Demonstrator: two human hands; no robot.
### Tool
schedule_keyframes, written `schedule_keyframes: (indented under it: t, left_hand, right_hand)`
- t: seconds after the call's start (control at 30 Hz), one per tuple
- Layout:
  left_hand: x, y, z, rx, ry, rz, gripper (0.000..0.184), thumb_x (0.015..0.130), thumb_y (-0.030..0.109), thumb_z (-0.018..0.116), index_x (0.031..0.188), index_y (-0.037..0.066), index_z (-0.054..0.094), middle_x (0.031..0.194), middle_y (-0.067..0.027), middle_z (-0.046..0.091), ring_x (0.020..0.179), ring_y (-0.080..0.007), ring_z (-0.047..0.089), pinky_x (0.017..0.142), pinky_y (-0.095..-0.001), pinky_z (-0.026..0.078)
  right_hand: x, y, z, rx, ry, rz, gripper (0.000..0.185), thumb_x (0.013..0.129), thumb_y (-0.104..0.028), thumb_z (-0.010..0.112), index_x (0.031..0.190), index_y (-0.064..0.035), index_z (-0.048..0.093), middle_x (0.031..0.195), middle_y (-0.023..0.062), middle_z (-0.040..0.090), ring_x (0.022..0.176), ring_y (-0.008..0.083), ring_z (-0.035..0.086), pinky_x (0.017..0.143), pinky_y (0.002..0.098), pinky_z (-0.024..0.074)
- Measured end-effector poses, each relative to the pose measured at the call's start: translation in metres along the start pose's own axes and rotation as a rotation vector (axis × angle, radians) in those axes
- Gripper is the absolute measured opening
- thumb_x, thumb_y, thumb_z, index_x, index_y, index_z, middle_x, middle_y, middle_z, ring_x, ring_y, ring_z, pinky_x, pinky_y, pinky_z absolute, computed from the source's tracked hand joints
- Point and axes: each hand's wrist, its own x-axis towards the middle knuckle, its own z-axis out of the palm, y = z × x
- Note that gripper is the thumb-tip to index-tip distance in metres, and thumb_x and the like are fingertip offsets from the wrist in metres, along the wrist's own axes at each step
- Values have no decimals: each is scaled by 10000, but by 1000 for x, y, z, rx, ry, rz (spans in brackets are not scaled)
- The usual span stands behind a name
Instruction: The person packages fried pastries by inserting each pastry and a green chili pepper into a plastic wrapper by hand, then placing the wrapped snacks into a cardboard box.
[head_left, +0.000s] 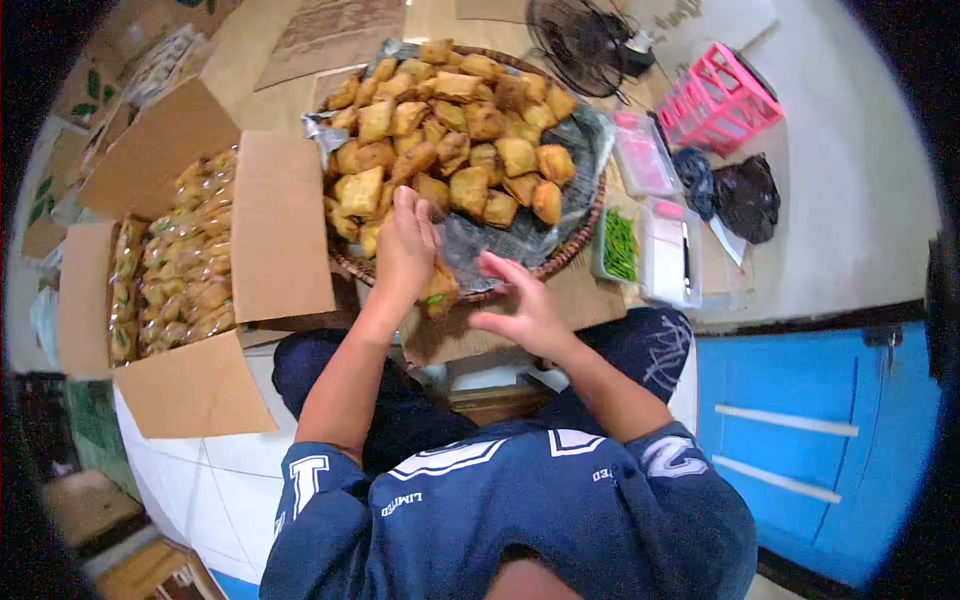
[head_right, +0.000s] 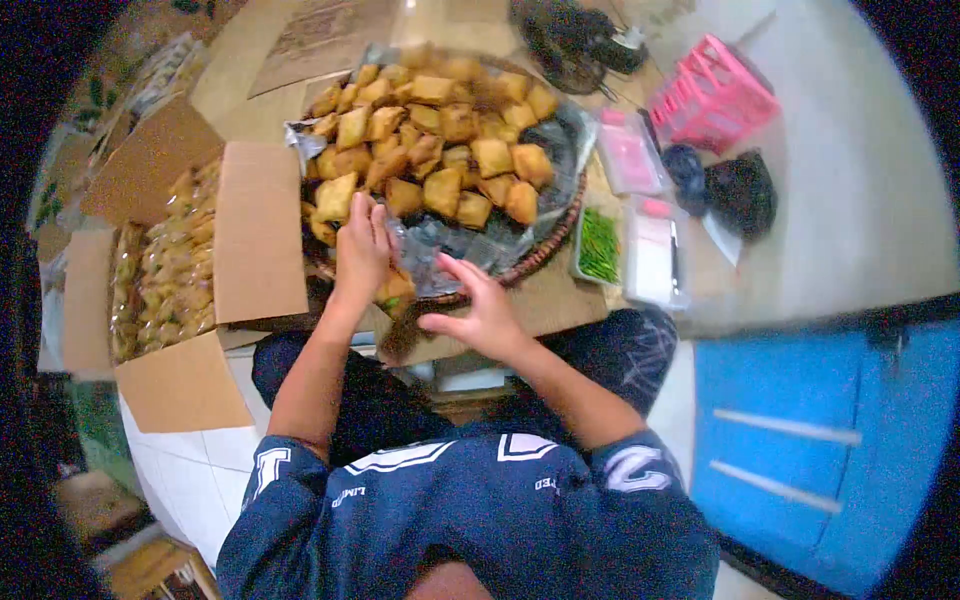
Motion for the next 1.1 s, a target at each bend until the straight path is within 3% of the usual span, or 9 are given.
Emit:
schedule_keyframes:
  t: [0.17,0.3,0.47,0.57,0.63,0.8,0.93,1.0,1.1]
  left_hand:
    - [-6,-2,-43,125,132,-32,142,934,174,373,872,48,391,550,-129,540,508,-309,573,459,-418,420]
    - [-44,-6,-86,20,273,-142,172,939,182,367,855,41,416,630,-107,548,534,-250,578,493,-363,445]
    - [-115,-30,-128,338,542,262,65,894,66,434,855,14,440,811,-134,519,714,-249,524,670,-343,435]
    - [-151,-23,-141,357,533,86,77,886,57,431,839,-2,445,817,-145,506,789,-278,500,723,-367,413]
    - [-165,-24,-146,283,493,-158,79,871,51,443,834,-18,455,839,-155,496,791,-295,495,726,-368,411]
    - [-179,-29,-159,446,325,-259,76,833,49,484,862,-20,471,865,-166,492,815,-328,491,730,-384,409]
    - [-180,0,-155,641,370,16,227,772,63,573,984,17,506,1014,-158,521,972,-316,496,804,-407,412]
    - [-177,17,-148,776,-108,209,346,748,92,603,1079,52,512,1097,-146,519,1039,-312,488,853,-416,403]
    - [-168,-14,-156,867,-118,189,431,694,91,621,1113,85,519,1138,-129,518,1047,-308,499,876,-413,399]
  right_hand:
    - [44,-5,68,627,-59,229,334,754,-114,684,1051,12,598,1071,116,591,918,146,565,819,276,447]
    - [45,-11,110,756,24,106,53,750,-32,662,773,11,642,966,90,606,874,128,557,775,248,446]
    - [16,-5,150,654,-187,47,104,743,-28,672,693,-7,583,833,37,543,756,96,500,671,219,412]
    - [-2,-5,163,684,-172,90,169,749,-63,674,637,-5,562,720,38,560,712,99,510,673,241,423]
    - [-10,-9,167,750,-247,223,205,832,-110,600,648,-38,546,711,2,523,618,53,443,556,191,356]
    - [-17,-12,175,703,-314,376,307,892,-214,520,616,-81,540,586,-39,488,549,40,411,510,196,321]
    - [-7,-12,171,672,-356,404,299,877,-221,540,619,-70,547,603,-36,511,547,39,416,507,200,330]
    - [-1,-12,166,649,-375,427,292,870,-226,551,629,-61,553,602,-38,517,544,38,418,507,203,337]
    - [7,-17,147,635,-603,364,235,889,-229,513,769,-46,599,716,-2,573,627,66,514,582,217,431]
